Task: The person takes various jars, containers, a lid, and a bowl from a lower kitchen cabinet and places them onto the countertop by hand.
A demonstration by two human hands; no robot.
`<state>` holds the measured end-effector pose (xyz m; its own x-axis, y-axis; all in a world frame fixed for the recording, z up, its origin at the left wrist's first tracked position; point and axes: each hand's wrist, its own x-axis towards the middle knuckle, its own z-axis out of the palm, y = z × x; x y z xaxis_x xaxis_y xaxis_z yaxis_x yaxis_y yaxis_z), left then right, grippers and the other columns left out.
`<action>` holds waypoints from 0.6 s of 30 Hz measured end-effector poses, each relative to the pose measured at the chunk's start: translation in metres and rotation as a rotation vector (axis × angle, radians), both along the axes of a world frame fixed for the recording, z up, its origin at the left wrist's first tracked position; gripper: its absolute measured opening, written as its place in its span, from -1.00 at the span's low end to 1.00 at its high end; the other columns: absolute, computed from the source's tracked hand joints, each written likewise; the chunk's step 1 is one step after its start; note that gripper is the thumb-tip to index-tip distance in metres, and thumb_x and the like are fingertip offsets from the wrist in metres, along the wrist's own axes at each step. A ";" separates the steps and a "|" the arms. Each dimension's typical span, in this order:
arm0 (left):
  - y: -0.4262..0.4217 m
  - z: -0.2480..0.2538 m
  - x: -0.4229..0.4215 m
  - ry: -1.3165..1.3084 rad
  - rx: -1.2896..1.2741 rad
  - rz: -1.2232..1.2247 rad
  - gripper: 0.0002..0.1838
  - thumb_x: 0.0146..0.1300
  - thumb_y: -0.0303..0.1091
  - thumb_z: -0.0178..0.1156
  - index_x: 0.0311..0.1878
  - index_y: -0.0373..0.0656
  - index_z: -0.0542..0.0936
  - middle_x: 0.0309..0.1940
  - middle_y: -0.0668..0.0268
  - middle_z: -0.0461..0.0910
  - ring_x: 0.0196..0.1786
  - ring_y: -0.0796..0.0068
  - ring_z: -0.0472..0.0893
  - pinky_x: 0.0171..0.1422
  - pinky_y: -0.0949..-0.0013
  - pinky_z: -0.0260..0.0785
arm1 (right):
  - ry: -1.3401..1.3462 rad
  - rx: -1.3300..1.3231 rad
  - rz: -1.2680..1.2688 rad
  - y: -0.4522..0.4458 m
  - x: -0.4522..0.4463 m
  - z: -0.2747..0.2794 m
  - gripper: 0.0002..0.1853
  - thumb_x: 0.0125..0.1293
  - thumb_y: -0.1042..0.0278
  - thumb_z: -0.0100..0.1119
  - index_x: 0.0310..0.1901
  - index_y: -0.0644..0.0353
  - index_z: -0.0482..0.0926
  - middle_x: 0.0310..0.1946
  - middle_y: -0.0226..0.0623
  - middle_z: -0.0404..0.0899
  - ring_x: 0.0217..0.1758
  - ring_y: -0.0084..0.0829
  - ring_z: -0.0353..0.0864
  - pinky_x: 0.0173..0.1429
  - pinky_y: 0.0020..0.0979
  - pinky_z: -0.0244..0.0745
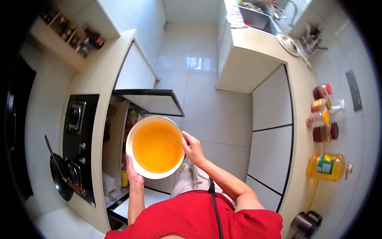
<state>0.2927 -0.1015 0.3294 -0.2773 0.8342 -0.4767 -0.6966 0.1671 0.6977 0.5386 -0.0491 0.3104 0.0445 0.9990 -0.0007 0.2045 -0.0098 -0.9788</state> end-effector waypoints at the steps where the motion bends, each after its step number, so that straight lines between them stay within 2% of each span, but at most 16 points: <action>1: 0.013 0.006 0.010 -0.002 -0.001 -0.031 -0.48 0.39 -0.09 -0.11 0.31 -0.14 0.19 0.23 0.22 0.30 0.25 0.30 0.34 0.29 0.26 0.25 | -0.008 0.001 -0.038 0.003 0.014 0.007 -0.67 0.30 0.40 0.03 0.04 0.38 0.43 -0.44 -0.34 0.49 -0.44 -0.66 0.35 -0.32 -0.59 0.36; 6: 0.085 0.028 0.074 -0.066 0.063 -0.207 -0.53 0.39 -0.14 -0.08 0.27 -0.16 0.23 0.13 0.21 0.40 0.15 0.32 0.44 0.21 0.27 0.34 | 0.018 0.070 -0.183 0.032 0.092 0.044 -0.67 0.32 0.38 0.01 0.05 0.37 0.44 -0.50 -0.49 0.45 -0.49 -0.72 0.30 -0.41 -0.63 0.31; 9: 0.131 0.046 0.130 -0.104 0.065 -0.261 -0.55 0.37 -0.18 -0.03 0.25 -0.16 0.27 0.08 0.22 0.45 0.11 0.35 0.47 0.19 0.27 0.37 | 0.171 -0.016 -0.235 0.050 0.144 0.072 -0.67 0.34 0.38 -0.01 0.08 0.36 0.43 -0.52 -0.49 0.43 -0.54 -0.74 0.33 -0.50 -0.65 0.33; 10: 0.149 0.050 0.149 -0.141 0.074 -0.294 -0.56 0.37 -0.19 -0.04 0.24 -0.15 0.28 0.08 0.23 0.45 0.11 0.34 0.47 0.19 0.27 0.37 | 0.138 0.065 -0.241 0.063 0.164 0.065 -0.66 0.36 0.37 -0.03 0.10 0.35 0.41 -0.54 -0.49 0.41 -0.58 -0.74 0.36 -0.59 -0.65 0.35; 11: 0.164 0.053 0.169 -0.177 0.078 -0.325 -0.58 0.38 -0.19 -0.04 0.23 -0.14 0.30 0.09 0.24 0.45 0.11 0.34 0.47 0.20 0.27 0.37 | 0.137 0.073 -0.263 0.071 0.184 0.067 -0.66 0.36 0.37 -0.03 0.10 0.35 0.41 -0.54 -0.49 0.41 -0.58 -0.74 0.36 -0.59 -0.65 0.35; 13: 0.193 0.068 0.213 -0.180 0.078 -0.368 -0.60 0.39 -0.19 -0.07 0.22 -0.12 0.32 0.09 0.24 0.45 0.11 0.33 0.47 0.21 0.26 0.37 | 0.226 0.074 -0.337 0.084 0.220 0.095 -0.68 0.32 0.41 -0.02 0.05 0.39 0.42 -0.61 -0.40 0.39 -0.67 -0.65 0.40 -0.68 -0.56 0.38; 18: 0.270 0.095 0.330 -0.158 0.151 -0.552 -0.58 0.41 -0.23 -0.13 0.29 -0.10 0.26 0.15 0.27 0.40 0.16 0.37 0.43 0.24 0.29 0.34 | 0.259 0.071 -0.492 0.120 0.320 0.116 -0.67 0.34 0.41 -0.03 0.06 0.41 0.41 -0.60 -0.44 0.39 -0.64 -0.66 0.41 -0.68 -0.56 0.41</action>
<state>0.6229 0.1680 0.4241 0.2817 0.8967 -0.3414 -0.6319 0.4411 0.6372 0.8582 0.0709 0.4265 0.5132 0.8582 -0.0068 -0.0547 0.0248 -0.9982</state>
